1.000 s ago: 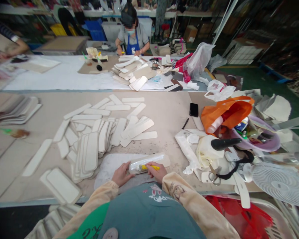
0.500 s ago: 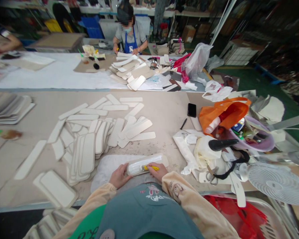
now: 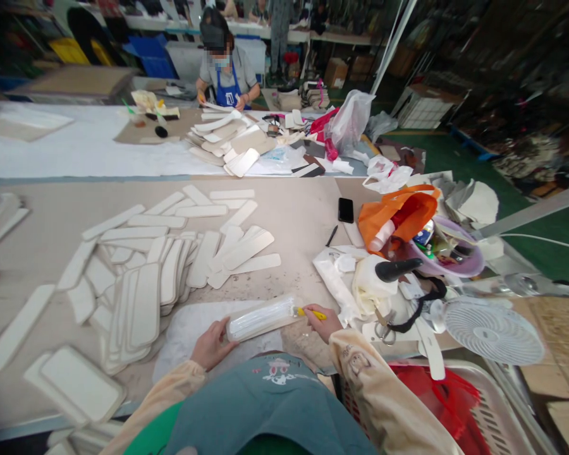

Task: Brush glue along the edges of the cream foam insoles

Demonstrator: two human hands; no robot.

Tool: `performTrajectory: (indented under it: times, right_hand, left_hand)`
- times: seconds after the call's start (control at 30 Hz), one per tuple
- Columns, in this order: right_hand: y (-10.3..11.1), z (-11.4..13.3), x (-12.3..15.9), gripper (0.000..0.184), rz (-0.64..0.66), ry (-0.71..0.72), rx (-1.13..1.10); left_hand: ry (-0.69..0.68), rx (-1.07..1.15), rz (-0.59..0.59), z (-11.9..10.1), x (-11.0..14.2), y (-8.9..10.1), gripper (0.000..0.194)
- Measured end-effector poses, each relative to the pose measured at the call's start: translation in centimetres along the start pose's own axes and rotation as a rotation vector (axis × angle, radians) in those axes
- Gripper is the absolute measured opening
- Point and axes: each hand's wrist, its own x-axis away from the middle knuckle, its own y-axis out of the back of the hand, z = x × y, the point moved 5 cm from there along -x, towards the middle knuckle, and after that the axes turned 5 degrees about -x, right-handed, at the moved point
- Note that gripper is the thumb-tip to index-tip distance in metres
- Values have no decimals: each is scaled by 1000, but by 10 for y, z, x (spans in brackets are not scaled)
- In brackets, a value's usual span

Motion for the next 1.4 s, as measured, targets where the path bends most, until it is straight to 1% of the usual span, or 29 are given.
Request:
performTrajectory:
  times: [0.17,0.27,0.37,0.53,0.6,0.63,0.7,0.87,0.93,1.0,1.07,1.13,1.2,1.27,1.33,1.4]
  right_hand:
    - [17,-6,-1,40,-75,6,-1]
    - [18,-4,0,41,-97,22,-24]
    - [5,3,0,40,-80,38,-69]
    - [-37,16,-4,36,27,53,-124]
    - [-46,17,-6,35,43,46,-133]
    - [-47,17,-8,35,35,38,-134]
    - [-41,15,-11,36,-1,16,-130]
    - [-5,7,-9,40,-115,-27,-106]
    - [3,4,-6,44,-133,-41,-108]
    - [3,0,-4,47,-144,-54,-125]
    - [-7,0,-3,47,-131,-18,-150]
    - [-22,3,-2,46,-80,16,-159]
    - [-38,8,0,46,6,28,-141]
    - [-44,11,1,45,47,33,-115]
    - [-38,12,-1,45,16,30,-89]
    - [-22,10,-2,44,-63,9,-71]
  left_hand:
    - [1,-15,1,1,0,-2,62]
    - [9,-24,8,2,0,-2,63]
    - [13,-23,12,2,0,-3,64]
    - [23,-15,0,4,1,-4,64]
    - [28,-8,-4,3,1,-4,64]
    - [30,-4,-4,3,2,-4,64]
    - [31,1,-1,1,1,-3,64]
    - [48,-7,3,0,1,-1,65]
    - [56,-12,13,-1,3,0,67]
    - [51,-11,26,-3,5,2,70]
    - [50,-12,28,-4,5,3,70]
    - [63,-16,25,-4,5,4,68]
    - [77,-17,22,-3,5,4,67]
    - [79,-12,22,-2,6,3,69]
    - [73,-11,17,-1,6,1,73]
    - [63,-12,8,1,7,0,74]
